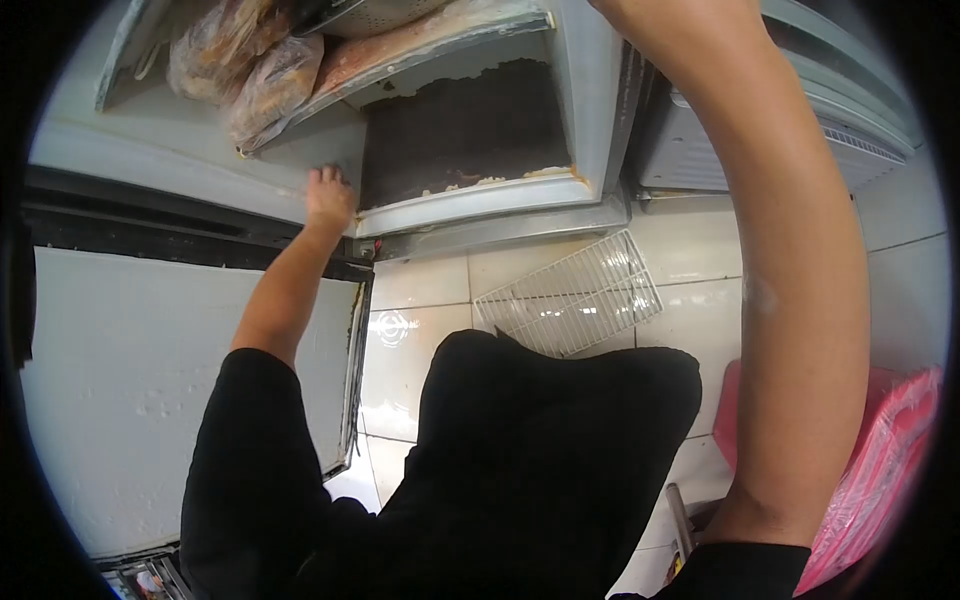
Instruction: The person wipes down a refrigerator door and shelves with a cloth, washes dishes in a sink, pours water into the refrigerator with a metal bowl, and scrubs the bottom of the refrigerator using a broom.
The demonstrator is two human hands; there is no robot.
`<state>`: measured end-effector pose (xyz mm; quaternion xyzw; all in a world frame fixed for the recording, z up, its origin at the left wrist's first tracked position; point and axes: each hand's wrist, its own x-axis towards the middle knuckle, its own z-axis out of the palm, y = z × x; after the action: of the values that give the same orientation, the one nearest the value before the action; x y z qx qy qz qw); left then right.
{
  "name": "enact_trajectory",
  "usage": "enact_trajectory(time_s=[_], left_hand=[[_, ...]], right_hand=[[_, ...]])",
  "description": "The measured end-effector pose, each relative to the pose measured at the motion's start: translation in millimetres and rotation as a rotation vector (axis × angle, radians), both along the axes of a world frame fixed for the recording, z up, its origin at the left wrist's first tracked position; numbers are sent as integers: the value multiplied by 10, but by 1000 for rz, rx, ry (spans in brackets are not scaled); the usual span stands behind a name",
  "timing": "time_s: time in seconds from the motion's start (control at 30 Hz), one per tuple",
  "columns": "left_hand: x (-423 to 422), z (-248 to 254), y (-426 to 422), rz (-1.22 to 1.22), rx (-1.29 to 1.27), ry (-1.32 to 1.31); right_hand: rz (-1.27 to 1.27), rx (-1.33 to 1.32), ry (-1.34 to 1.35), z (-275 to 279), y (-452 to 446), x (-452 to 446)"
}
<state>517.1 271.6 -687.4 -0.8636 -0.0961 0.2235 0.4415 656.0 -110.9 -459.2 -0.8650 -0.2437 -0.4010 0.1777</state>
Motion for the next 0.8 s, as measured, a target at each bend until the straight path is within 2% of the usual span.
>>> enact_trajectory(time_s=[0.13, 0.23, 0.33, 0.43, 0.47, 0.5, 0.53, 0.57, 0.63, 0.67, 0.7, 0.77, 0.8], left_hand=[[-165, -216, 58, -31, -14, 110], [328, 73, 244, 41, -54, -54], [241, 68, 34, 74, -52, 77], [161, 198, -143, 287, -297, 7], [164, 347, -253, 295, -531, -207], [341, 367, -300, 421, -848, -262], [445, 524, -592, 332, -1013, -345], [471, 524, -893, 269, -1395, -621], [685, 283, -1630, -73, -1985, -1077], [876, 287, -2023, -135, -2273, -1248], [1209, 115, -2438, -75, -2336, -1466], [1637, 298, -2799, -95, -1937, -1733], [1997, 190, -2696, 219, -1987, -1607]], right_hand=[[45, -15, 33, 38, -26, 11], [32, -60, 51, 2, -132, 204], [16, -49, 24, 66, -19, 78], [-39, -47, -37, 54, 94, 72], [-50, -43, -89, 20, 139, 115], [-63, -39, -140, -13, 184, 159], [30, -72, -112, -43, 41, 301], [114, -108, -84, -44, -51, 394], [195, -154, -223, 4, -30, 411], [240, -176, -287, 10, -17, 397], [193, -215, -257, 4, -52, 380], [147, -241, -232, -7, 31, 328], [132, -246, -226, -2, 37, 295]])
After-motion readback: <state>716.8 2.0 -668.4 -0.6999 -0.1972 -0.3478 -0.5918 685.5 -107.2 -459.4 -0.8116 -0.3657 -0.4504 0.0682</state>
